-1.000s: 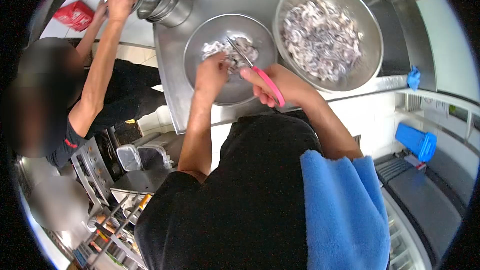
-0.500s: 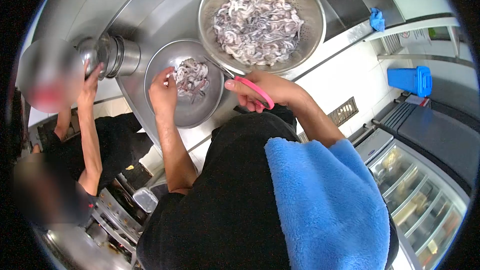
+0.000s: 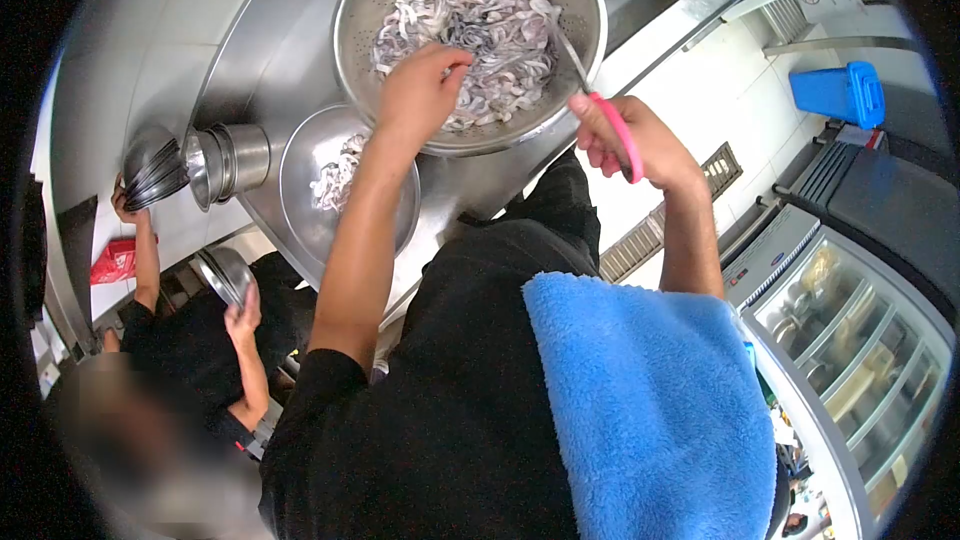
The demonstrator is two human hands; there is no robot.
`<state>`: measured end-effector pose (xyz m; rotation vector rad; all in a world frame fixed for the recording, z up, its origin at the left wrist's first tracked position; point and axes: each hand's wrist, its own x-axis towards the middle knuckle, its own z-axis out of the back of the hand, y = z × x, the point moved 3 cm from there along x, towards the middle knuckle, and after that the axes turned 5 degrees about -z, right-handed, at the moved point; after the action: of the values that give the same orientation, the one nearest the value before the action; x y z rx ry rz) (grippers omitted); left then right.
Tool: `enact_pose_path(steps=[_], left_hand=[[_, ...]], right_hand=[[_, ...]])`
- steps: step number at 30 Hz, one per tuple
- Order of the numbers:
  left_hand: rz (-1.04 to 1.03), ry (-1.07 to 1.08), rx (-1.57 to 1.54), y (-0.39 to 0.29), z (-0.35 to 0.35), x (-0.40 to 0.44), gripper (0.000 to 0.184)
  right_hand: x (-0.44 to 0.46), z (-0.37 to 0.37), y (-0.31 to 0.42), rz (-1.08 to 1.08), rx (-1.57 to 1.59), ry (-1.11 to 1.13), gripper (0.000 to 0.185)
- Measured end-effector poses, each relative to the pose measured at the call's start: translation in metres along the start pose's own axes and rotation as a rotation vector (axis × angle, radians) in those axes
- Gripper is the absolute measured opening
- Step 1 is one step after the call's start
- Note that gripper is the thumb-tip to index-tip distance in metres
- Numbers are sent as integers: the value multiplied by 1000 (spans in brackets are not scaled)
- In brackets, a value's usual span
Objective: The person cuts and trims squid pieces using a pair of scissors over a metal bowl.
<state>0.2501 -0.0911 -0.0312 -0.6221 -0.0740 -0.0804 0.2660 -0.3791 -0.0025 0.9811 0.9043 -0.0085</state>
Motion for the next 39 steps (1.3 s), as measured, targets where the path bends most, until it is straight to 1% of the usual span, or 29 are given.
enact_pose_path(steps=[3,5,6,9,12,15,18,21,24,27,28,31,32,35,38,39], left_hand=[[-9,221,123,2,-40,21,25],[8,355,197,1,-59,27,28],[-25,335,228,-3,-63,27,28],[-56,159,261,-15,-67,25,23],[-147,137,292,-25,-63,26,27],[-269,210,306,-10,-77,27,26],[-242,254,299,-5,-77,29,23],[-89,396,353,-6,-67,34,24],[15,354,277,-7,-40,33,24],[79,261,133,13,-21,28,21],[68,261,92,21,-15,29,23],[200,198,-7,34,9,26,27],[247,218,19,35,18,25,27],[319,342,292,58,23,20,30],[218,294,407,61,15,12,32],[189,299,396,56,14,13,32]], right_hand=[[-1,15,-13,-7,31,-83,73],[-2,17,-21,4,58,-85,74],[-2,18,-25,10,71,-87,75],[-4,14,-31,16,57,-92,80],[0,10,-32,4,86,-49,79],[2,5,-27,14,99,-21,78],[0,6,-19,17,64,-47,77],[-4,8,-17,14,44,-92,78],[-7,8,-19,30,41,-94,78],[-5,4,-25,31,50,-79,77],[-4,3,-25,28,55,-76,77],[-3,-2,-22,28,54,-45,77],[-2,-4,-21,25,41,-48,76],[-2,-9,-17,18,6,-53,73],[-1,-9,-10,26,-1,-43,74],[1,-8,-11,26,13,-31,75]])
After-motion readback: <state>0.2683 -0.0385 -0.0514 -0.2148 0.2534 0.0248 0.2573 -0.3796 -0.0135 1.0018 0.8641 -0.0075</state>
